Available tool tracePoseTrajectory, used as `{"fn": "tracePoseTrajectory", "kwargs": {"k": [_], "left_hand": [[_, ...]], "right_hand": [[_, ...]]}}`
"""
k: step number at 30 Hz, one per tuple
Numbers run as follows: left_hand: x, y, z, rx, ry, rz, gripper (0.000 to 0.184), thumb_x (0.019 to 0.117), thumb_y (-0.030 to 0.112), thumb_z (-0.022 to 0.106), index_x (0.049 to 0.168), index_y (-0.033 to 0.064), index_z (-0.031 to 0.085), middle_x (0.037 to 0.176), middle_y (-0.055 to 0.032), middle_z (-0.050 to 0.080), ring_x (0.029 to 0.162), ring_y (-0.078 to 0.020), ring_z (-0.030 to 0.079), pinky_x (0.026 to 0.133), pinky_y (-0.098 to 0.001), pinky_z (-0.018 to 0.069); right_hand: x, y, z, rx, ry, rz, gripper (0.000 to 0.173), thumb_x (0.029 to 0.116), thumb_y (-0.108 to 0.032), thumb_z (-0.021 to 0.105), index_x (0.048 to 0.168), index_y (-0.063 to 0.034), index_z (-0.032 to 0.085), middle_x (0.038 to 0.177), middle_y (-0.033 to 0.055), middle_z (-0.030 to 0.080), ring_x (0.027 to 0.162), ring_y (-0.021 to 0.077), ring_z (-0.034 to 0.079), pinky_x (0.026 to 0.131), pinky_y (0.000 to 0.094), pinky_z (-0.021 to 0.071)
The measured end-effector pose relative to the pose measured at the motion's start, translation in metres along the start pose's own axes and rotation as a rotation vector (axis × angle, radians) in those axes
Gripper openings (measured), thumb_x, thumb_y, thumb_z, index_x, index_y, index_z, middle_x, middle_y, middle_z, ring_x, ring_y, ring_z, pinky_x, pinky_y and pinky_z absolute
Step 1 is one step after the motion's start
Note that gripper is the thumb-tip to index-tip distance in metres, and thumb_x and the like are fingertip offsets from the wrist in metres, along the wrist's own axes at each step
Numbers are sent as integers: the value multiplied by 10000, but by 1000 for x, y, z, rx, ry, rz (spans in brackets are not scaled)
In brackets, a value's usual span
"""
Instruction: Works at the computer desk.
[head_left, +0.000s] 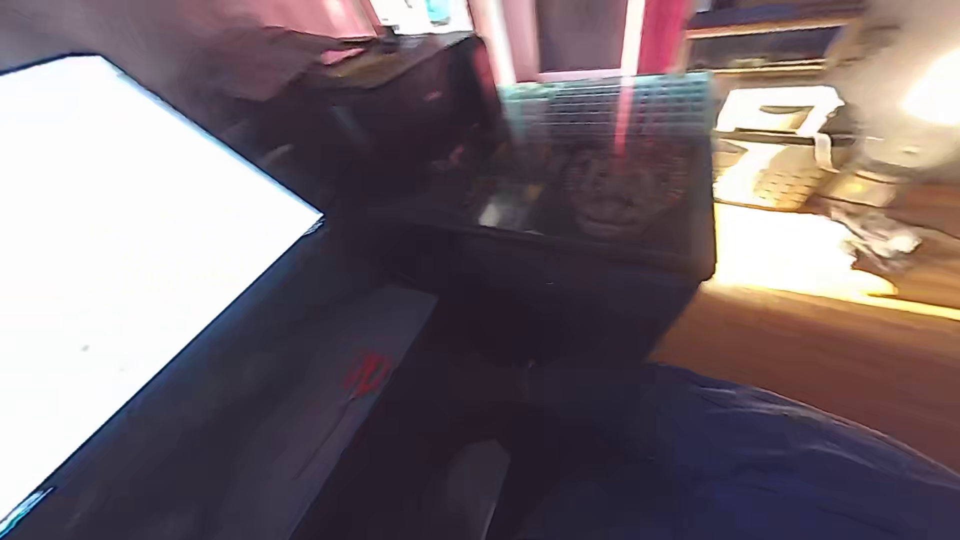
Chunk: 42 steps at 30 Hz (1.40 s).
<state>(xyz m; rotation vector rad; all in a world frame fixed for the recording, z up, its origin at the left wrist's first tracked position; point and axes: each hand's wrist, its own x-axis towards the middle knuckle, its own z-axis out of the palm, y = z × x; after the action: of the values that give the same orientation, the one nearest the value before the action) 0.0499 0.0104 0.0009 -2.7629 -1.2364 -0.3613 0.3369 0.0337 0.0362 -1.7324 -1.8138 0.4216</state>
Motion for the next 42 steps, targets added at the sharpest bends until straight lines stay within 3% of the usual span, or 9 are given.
{"fn": "tracePoseTrajectory", "kwargs": {"k": [3, 6, 10, 15, 24, 28, 33, 38, 42], "left_hand": [[-3, 1, -2, -70, 16, -92, 539, 1005, 517, 430, 1443, 247, 591, 1543, -105, 511, 1471, -328, 414, 1218, -550, 289], [9, 10, -36, -151, -108, -181, 506, 995, 427, 524, 1450, 220, 598, 1541, -94, 522, 1460, -329, 434, 1201, -553, 307], [8, 1, -17, -153, -29, -199, 466, 949, 493, 606, 1371, 303, 655, 1488, -48, 570, 1403, -258, 498, 1159, -491, 409], [6, -3, -12, -150, -10, -185, 480, 950, 518, 603, 1386, 321, 637, 1521, -45, 538, 1424, -257, 478, 1171, -514, 391], [-3, -8, 9, -69, -24, -120, 508, 1029, 565, 422, 1458, 338, 570, 1615, -63, 427, 1499, -281, 384, 1209, -565, 310], [7, 4, -31, -174, -211, -186, 534, 1041, 514, 423, 1521, 298, 510, 1662, -67, 343, 1546, -290, 290, 1248, -558, 210], [-6, -11, 16, -112, 7, -106, 495, 1038, 553, 419, 1466, 350, 564, 1636, -56, 395, 1523, -274, 344, 1233, -550, 276], [-6, -12, 11, -161, 29, -80, 508, 1044, 549, 428, 1472, 314, 566, 1638, -55, 392, 1523, -275, 347, 1229, -559, 280], [-6, -7, 2, -173, 31, -147, 564, 1027, 528, 474, 1459, 182, 580, 1591, -91, 458, 1504, -295, 376, 1239, -533, 277]], "right_hand": [[0, -8, -6, 13, -17, -32, 517, 1048, -402, 513, 1513, -179, 508, 1529, 109, 527, 1404, 290, 503, 1185, 535, 378], [8, -20, -19, -87, -178, 37, 536, 1061, -382, 473, 1544, -151, 464, 1598, 147, 429, 1488, 331, 387, 1229, 514, 313], [17, -5, -2, -170, -42, -8, 556, 1020, -419, 515, 1490, -122, 532, 1569, 144, 468, 1468, 311, 422, 1209, 500, 356], [17, 1, 1, -235, 19, -5, 527, 1019, -434, 496, 1442, -131, 580, 1537, 152, 499, 1432, 315, 468, 1171, 502, 411], [12, 7, 9, -207, 3, 8, 564, 1026, -408, 506, 1514, -125, 499, 1556, 160, 476, 1456, 320, 439, 1196, 506, 379], [12, 9, 11, -193, -31, 30, 576, 1031, -419, 498, 1522, -118, 493, 1543, 169, 490, 1444, 339, 452, 1187, 524, 378], [12, 10, 10, -195, -43, 43, 569, 1034, -448, 480, 1523, -158, 495, 1557, 131, 482, 1449, 302, 450, 1189, 496, 389], [12, 1, 1, -180, -94, 71, 599, 1033, -437, 500, 1535, -112, 468, 1564, 160, 464, 1458, 317, 436, 1203, 488, 363], [11, 1, 2, -181, -82, 72, 594, 1033, -441, 497, 1529, -114, 478, 1557, 165, 469, 1450, 320, 445, 1198, 488, 372]]}}
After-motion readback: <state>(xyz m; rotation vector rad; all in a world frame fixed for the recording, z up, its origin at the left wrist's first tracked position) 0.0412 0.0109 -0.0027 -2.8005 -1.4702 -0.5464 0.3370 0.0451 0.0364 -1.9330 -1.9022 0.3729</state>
